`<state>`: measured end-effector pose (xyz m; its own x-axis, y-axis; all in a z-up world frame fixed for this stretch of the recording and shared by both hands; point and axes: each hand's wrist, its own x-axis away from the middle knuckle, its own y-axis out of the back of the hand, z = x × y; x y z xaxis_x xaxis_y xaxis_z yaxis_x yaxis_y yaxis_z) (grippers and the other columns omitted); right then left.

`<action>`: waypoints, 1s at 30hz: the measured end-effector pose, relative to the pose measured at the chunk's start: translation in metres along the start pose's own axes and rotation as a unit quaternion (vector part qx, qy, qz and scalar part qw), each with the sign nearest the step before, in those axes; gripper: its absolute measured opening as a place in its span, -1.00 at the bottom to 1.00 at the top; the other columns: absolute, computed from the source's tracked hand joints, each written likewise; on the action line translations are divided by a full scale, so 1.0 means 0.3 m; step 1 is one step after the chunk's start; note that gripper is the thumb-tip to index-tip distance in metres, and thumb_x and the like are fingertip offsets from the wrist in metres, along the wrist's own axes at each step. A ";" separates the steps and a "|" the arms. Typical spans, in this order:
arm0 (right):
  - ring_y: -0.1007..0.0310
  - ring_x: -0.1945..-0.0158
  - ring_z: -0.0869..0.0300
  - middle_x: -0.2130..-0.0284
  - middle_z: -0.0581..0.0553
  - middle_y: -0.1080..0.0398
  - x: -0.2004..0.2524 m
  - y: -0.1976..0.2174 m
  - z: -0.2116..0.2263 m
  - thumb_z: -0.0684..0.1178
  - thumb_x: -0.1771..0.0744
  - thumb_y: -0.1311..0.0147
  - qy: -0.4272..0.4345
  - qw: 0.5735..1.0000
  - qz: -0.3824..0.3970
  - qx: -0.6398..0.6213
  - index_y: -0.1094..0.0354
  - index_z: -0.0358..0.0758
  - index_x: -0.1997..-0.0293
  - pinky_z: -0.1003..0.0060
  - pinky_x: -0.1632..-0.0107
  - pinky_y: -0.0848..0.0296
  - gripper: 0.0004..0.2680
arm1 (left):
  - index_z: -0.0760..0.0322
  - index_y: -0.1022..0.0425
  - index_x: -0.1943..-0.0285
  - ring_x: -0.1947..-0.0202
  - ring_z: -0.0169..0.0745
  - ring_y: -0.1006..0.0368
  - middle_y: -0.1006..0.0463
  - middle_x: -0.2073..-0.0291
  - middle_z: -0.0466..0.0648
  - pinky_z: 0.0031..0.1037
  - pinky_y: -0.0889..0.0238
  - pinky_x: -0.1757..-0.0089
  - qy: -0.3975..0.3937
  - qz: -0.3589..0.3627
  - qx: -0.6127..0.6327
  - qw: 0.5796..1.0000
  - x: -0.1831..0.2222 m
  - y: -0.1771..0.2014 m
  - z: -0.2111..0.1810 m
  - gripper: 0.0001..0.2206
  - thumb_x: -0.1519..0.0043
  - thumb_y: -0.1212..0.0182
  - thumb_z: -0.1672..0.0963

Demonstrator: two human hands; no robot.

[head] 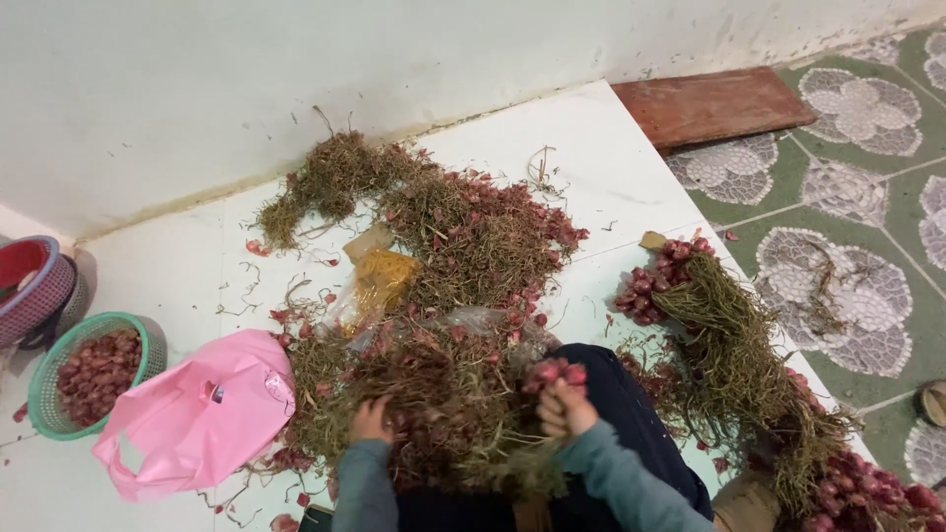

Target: The person is manually sorting shallots by picking the bulbs out of a pile of dried stalks and roots and placing them into a basket.

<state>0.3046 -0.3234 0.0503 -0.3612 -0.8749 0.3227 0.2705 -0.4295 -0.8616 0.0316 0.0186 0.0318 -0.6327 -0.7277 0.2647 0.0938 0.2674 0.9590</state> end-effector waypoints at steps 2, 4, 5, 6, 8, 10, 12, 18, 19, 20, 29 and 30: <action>0.26 0.68 0.35 0.64 0.15 0.07 0.089 -0.053 0.170 0.27 -0.41 0.05 -0.027 0.998 0.007 0.059 -0.03 0.03 0.47 0.39 0.72 0.24 -0.69 | -0.60 -0.10 -0.50 0.14 0.21 -0.56 0.06 -0.57 0.08 -0.21 -0.52 0.26 0.046 0.163 0.156 0.973 -0.046 0.022 0.074 -0.22 -0.14 -0.23 0.19; 0.26 0.67 0.33 0.62 0.11 0.06 0.126 0.004 0.238 0.25 -0.42 0.07 -0.040 0.998 0.013 0.051 -0.07 -0.01 0.40 0.38 0.71 0.25 -0.72 | -0.49 -0.13 -0.52 -0.21 0.28 -0.23 0.17 -0.61 0.04 -0.07 -0.24 -0.09 0.082 0.223 0.103 0.966 -0.050 0.193 -0.060 -0.29 -0.21 -0.31 0.13; 0.26 0.66 0.31 0.59 0.07 0.05 0.147 0.031 0.271 0.23 -0.43 0.10 -0.054 0.997 0.019 0.042 -0.12 -0.04 0.33 0.38 0.71 0.25 -0.74 | -0.38 -0.16 -0.54 -0.56 0.35 0.10 0.28 -0.64 0.00 0.07 0.04 -0.44 0.119 0.281 0.047 0.951 -0.055 0.280 -0.128 -0.34 -0.28 -0.38 0.07; 0.26 0.66 0.31 0.59 0.07 0.05 0.162 0.030 0.281 0.23 -0.43 0.10 -0.052 0.998 0.017 0.044 -0.12 -0.04 0.33 0.38 0.71 0.25 -0.74 | -0.38 -0.16 -0.54 -0.56 0.35 0.10 0.28 -0.64 0.00 0.07 0.04 -0.44 0.117 0.282 0.049 0.951 -0.069 0.287 -0.236 -0.34 -0.28 -0.38 0.07; 0.22 0.68 0.32 0.60 0.08 0.04 0.186 0.020 0.301 0.23 -0.44 0.11 -0.065 0.996 -0.026 0.059 -0.08 -0.04 0.37 0.38 0.72 0.22 -0.72 | 0.08 -0.71 0.01 0.22 0.16 -0.55 -0.60 0.22 0.10 -0.14 -0.55 0.10 -0.168 -0.072 0.043 0.982 -0.094 0.309 -0.448 -0.60 -0.05 -0.23 0.33; 0.25 0.67 0.33 0.60 0.10 0.08 0.179 0.053 0.260 0.24 -0.43 0.08 -0.079 0.996 -0.026 0.033 -0.06 0.00 0.38 0.37 0.70 0.27 -0.73 | 0.14 -0.51 -0.19 0.07 0.19 -0.51 -0.55 0.02 0.14 -0.12 -0.42 0.03 -0.022 0.090 0.186 0.978 -0.174 0.202 -0.658 -0.64 -0.19 -0.08 0.13; 0.27 0.66 0.33 0.60 0.12 0.13 0.175 0.081 0.223 0.25 -0.42 0.05 -0.090 0.996 -0.025 0.007 -0.04 0.04 0.40 0.37 0.68 0.32 -0.73 | 0.19 -0.31 -0.38 -0.07 0.22 -0.47 -0.49 -0.18 0.18 -0.11 -0.28 -0.04 0.122 0.246 0.317 0.908 -0.239 0.078 -0.785 -0.50 -0.33 0.06 -0.07; 0.29 0.65 0.34 0.57 0.11 0.09 0.159 0.140 0.120 0.25 -0.42 0.04 -0.147 0.987 -0.065 0.003 -0.04 0.06 0.38 0.37 0.64 0.32 -0.73 | 0.33 -0.44 -0.18 -0.12 0.13 -0.28 -0.32 -0.19 0.05 -0.02 -0.28 -0.09 -0.089 0.121 0.026 0.988 -0.293 -0.106 -0.815 -0.65 -0.42 0.30 0.17; 0.31 0.66 0.29 0.62 0.06 0.10 0.148 0.146 0.108 0.31 -0.42 0.08 -0.173 0.983 -0.052 0.035 -0.08 0.00 0.41 0.31 0.62 0.29 -0.68 | 0.24 -0.29 -0.33 -0.18 0.11 -0.23 -0.20 -0.32 0.02 -0.01 -0.25 -0.14 -0.069 0.144 0.019 0.987 -0.289 -0.105 -0.801 -0.68 -0.43 0.24 0.15; 0.33 0.66 0.25 0.67 0.01 0.11 0.137 0.151 0.088 0.37 -0.42 0.12 -0.200 0.977 -0.039 0.067 -0.12 -0.07 0.44 0.26 0.60 0.25 -0.62 | 0.15 -0.14 -0.48 -0.24 0.10 -0.19 -0.07 -0.44 0.00 0.00 -0.23 -0.19 -0.049 0.166 0.012 0.985 -0.280 -0.104 -0.780 -0.62 -0.45 0.18 0.13; 0.19 0.60 0.26 0.58 0.08 -0.02 -0.036 -0.011 -0.051 0.05 -0.44 -0.02 -0.175 0.972 -0.150 0.048 -0.09 0.09 0.38 0.29 0.50 0.24 -0.78 | 0.08 -0.51 0.38 0.45 -0.12 -0.41 -0.52 0.49 -0.13 -0.32 -0.27 0.33 -0.210 -0.229 0.315 0.897 -0.065 0.102 -0.664 -0.75 -0.36 -0.01 0.08; 0.19 0.60 0.26 0.58 0.08 -0.02 -0.066 -0.017 -0.084 0.05 -0.44 -0.02 -0.176 0.972 -0.150 0.047 -0.09 0.09 0.38 0.29 0.50 0.24 -0.78 | 0.08 -0.51 0.38 0.45 -0.12 -0.41 -0.52 0.49 -0.13 -0.32 -0.27 0.33 -0.209 -0.229 0.314 0.898 -0.027 0.074 -0.683 -0.75 -0.36 -0.01 0.08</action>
<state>0.2880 -0.2983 0.0384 -0.1132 -0.7225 0.6820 0.2867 -0.6810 -0.6738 0.1963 -0.0988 0.0717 -0.7400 -0.5866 -0.3290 -0.6177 0.3992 0.6776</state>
